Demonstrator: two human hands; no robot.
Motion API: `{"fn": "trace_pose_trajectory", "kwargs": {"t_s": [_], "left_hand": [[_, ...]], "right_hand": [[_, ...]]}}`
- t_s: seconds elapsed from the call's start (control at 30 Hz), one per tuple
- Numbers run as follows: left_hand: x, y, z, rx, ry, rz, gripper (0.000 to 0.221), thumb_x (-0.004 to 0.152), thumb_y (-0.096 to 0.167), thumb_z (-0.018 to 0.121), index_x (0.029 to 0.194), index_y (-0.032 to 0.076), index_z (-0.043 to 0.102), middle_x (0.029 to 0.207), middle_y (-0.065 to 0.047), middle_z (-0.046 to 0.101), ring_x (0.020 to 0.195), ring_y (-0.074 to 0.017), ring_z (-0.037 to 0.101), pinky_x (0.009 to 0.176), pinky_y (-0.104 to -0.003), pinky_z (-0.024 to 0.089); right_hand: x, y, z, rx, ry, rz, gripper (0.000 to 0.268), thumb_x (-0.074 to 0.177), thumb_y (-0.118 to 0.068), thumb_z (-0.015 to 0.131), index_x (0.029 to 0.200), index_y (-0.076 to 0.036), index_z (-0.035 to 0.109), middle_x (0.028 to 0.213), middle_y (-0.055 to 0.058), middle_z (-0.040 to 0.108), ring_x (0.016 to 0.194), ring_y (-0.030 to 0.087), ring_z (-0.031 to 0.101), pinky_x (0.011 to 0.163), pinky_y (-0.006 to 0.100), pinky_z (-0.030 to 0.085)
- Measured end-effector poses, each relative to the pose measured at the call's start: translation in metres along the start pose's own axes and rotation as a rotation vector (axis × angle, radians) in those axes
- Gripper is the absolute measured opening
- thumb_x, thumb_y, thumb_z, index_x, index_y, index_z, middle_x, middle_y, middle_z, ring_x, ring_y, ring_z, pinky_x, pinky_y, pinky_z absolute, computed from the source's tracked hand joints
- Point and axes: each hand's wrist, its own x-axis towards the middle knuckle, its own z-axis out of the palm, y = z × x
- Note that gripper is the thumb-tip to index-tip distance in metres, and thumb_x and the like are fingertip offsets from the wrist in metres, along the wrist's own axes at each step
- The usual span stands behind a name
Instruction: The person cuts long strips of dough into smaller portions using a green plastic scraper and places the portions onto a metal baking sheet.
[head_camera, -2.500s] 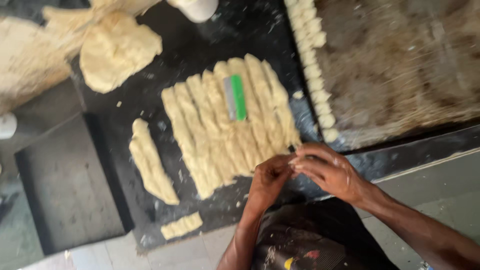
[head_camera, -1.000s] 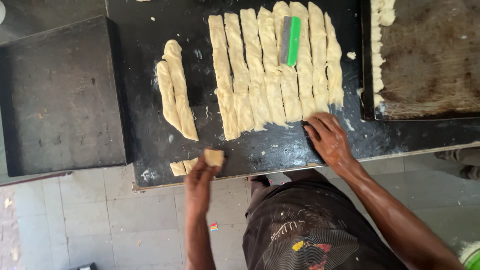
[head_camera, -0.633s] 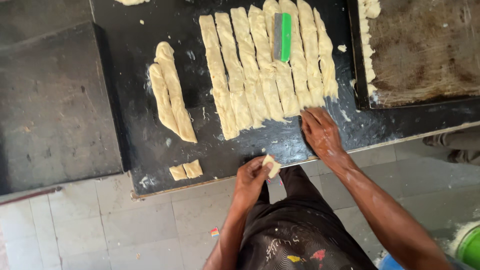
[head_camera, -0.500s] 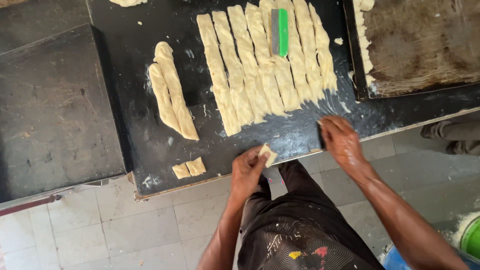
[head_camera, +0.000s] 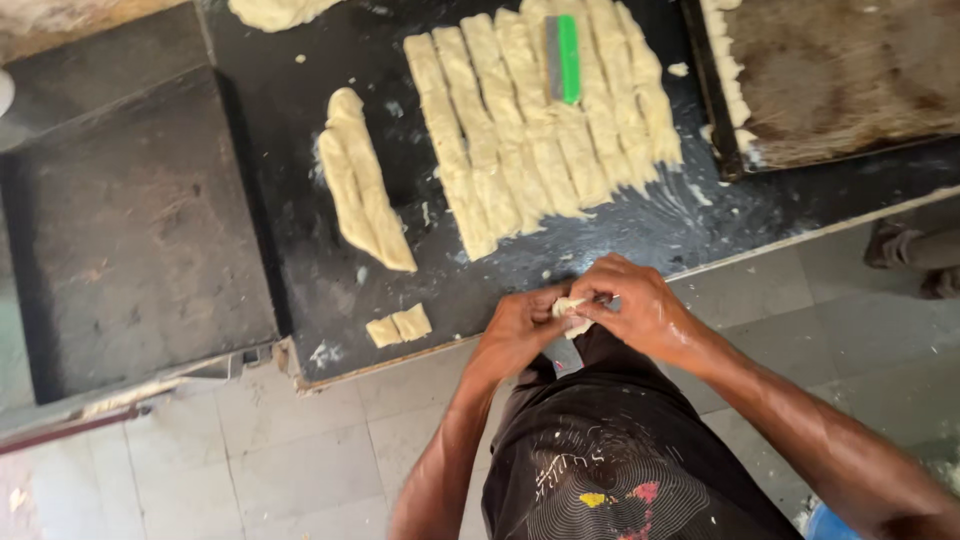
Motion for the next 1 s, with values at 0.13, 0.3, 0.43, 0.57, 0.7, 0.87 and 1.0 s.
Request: {"fn": "trace_pose_trajectory", "kwargs": {"t_s": [0.13,0.3,0.43,0.57,0.7,0.87,1.0], "left_hand": [[0.004,0.002,-0.014,-0.305,0.028,-0.002,0.046,0.101,0.001,0.053,0.147,-0.005,0.056,0.123,-0.016,0.072,0.106,-0.0198,0.073,0.098,-0.034,0.062],[-0.009,0.025,-0.001,-0.227,0.083,0.049,0.037,0.103,0.0,0.053,0.139,0.001,0.062,0.128,-0.013,0.067,0.113,-0.0215,0.068,0.097,-0.033,0.058],[0.008,0.043,0.02,-0.192,0.125,0.425,0.033,0.099,-0.007,0.062,0.129,0.005,0.064,0.14,-0.008,0.056,0.124,-0.0195,0.06,0.102,-0.034,0.054],[0.02,0.064,0.028,0.269,0.356,0.29,0.051,0.088,0.0,0.072,0.138,0.008,0.063,0.124,-0.014,0.072,0.107,-0.0165,0.07,0.088,-0.034,0.06],[0.049,0.067,0.028,0.596,0.424,0.087,0.032,0.09,0.011,0.078,0.122,0.009,0.076,0.099,-0.016,0.078,0.079,-0.0172,0.074,0.072,-0.033,0.06],[0.09,0.049,0.038,0.513,0.486,0.056,0.035,0.09,0.015,0.078,0.124,0.009,0.072,0.089,-0.014,0.078,0.073,-0.014,0.076,0.064,-0.032,0.058],[0.122,0.043,0.051,0.34,0.349,0.03,0.036,0.092,0.011,0.075,0.127,0.003,0.075,0.086,-0.011,0.078,0.07,-0.0112,0.066,0.066,-0.033,0.057]], "right_hand": [[-0.008,-0.015,0.016,-0.347,0.081,-0.315,0.042,0.077,-0.003,0.077,0.119,-0.004,0.071,0.11,0.012,0.068,0.101,0.028,0.063,0.081,0.039,0.058],[0.0,-0.009,0.008,-0.029,0.151,-0.244,0.032,0.079,-0.007,0.082,0.109,-0.01,0.07,0.103,0.004,0.066,0.099,0.02,0.064,0.084,0.032,0.059],[0.021,0.007,-0.03,0.595,0.006,0.197,0.036,0.078,0.001,0.077,0.111,-0.009,0.069,0.107,0.003,0.069,0.09,0.013,0.067,0.079,0.027,0.06],[0.028,0.024,-0.042,0.352,-0.022,0.223,0.019,0.087,0.0,0.075,0.104,-0.007,0.078,0.094,0.006,0.071,0.069,0.014,0.056,0.058,0.029,0.046],[0.045,0.04,-0.068,0.473,-0.441,-0.033,0.017,0.086,-0.004,0.078,0.103,-0.006,0.078,0.098,0.007,0.076,0.078,0.012,0.07,0.065,0.026,0.059],[0.078,0.052,-0.139,0.361,-0.448,0.256,0.052,0.081,-0.009,0.075,0.131,-0.015,0.06,0.096,0.006,0.082,0.081,0.014,0.078,0.067,0.028,0.063],[0.074,0.054,-0.135,0.146,-0.35,0.292,0.053,0.087,-0.018,0.079,0.134,-0.015,0.056,0.117,0.006,0.062,0.097,0.022,0.074,0.077,0.037,0.064]]}}
